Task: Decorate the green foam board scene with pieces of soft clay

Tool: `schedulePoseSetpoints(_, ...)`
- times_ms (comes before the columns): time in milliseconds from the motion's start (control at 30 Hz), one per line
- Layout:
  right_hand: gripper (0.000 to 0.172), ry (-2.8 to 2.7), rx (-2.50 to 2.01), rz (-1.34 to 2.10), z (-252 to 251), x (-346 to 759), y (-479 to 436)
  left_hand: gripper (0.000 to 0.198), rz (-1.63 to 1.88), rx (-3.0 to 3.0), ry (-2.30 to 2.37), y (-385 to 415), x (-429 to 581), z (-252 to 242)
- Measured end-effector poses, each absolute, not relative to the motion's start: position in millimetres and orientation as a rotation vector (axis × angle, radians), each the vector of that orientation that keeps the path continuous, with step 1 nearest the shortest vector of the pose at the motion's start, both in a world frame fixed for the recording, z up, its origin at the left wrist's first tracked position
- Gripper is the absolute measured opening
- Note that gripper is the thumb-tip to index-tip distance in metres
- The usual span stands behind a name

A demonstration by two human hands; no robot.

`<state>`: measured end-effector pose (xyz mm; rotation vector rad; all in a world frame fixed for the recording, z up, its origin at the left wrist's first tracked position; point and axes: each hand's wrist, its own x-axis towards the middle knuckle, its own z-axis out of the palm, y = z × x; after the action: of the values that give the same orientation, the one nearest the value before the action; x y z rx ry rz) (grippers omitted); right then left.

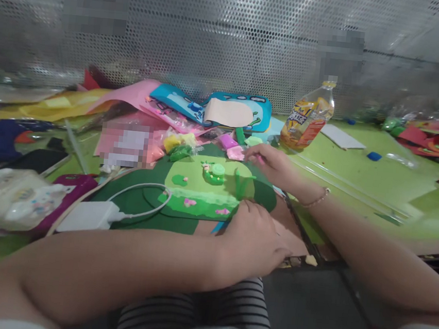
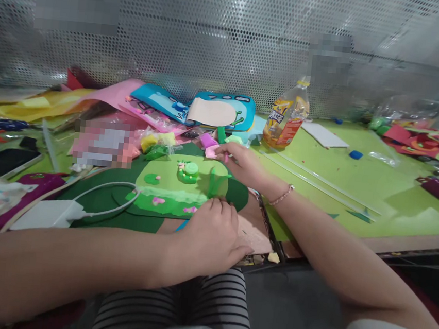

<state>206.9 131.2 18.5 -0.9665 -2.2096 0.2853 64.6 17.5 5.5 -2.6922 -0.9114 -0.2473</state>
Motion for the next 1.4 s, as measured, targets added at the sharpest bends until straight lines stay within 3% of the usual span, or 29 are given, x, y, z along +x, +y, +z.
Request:
schedulePoseSetpoints(133,0.042,-2.035,-0.920,0.808,20.6,197.0,122.9,0.051,-0.257,-2.713,-0.955,16.3,64.1,6.9)
schedulePoseSetpoints(200,0.046,-1.956,-0.886,0.986,17.7,194.5,124.0,0.051,-0.262,-2.750,-0.941,17.6,63.5,5.8)
schedulePoseSetpoints(367,0.031,-1.738,-0.949,1.295,12.6,196.0,130.7,0.051,-0.327,-2.802,-0.779,22.6,63.0,0.3)
schedulePoseSetpoints(567,0.013,-1.619,-0.959,1.421,18.8,201.2,131.2,0.053,-0.330,-2.778,-0.757,24.2,63.9,-0.4)
schedulePoseSetpoints(767,0.009,-1.859,-1.029,1.198,20.0,200.6,126.9,0.050,-0.368,-2.762,-0.709,24.3,63.5,1.3)
schedulePoseSetpoints(1033,0.013,-2.471,-0.903,0.299,25.8,191.1,108.3,0.049,-0.375,-2.757,-0.687,24.0,63.1,-1.4)
schedulePoseSetpoints(1400,0.012,-2.478,-0.945,0.242,24.5,190.0,107.5,0.046,-0.340,-2.795,-0.653,25.0,62.7,-0.8)
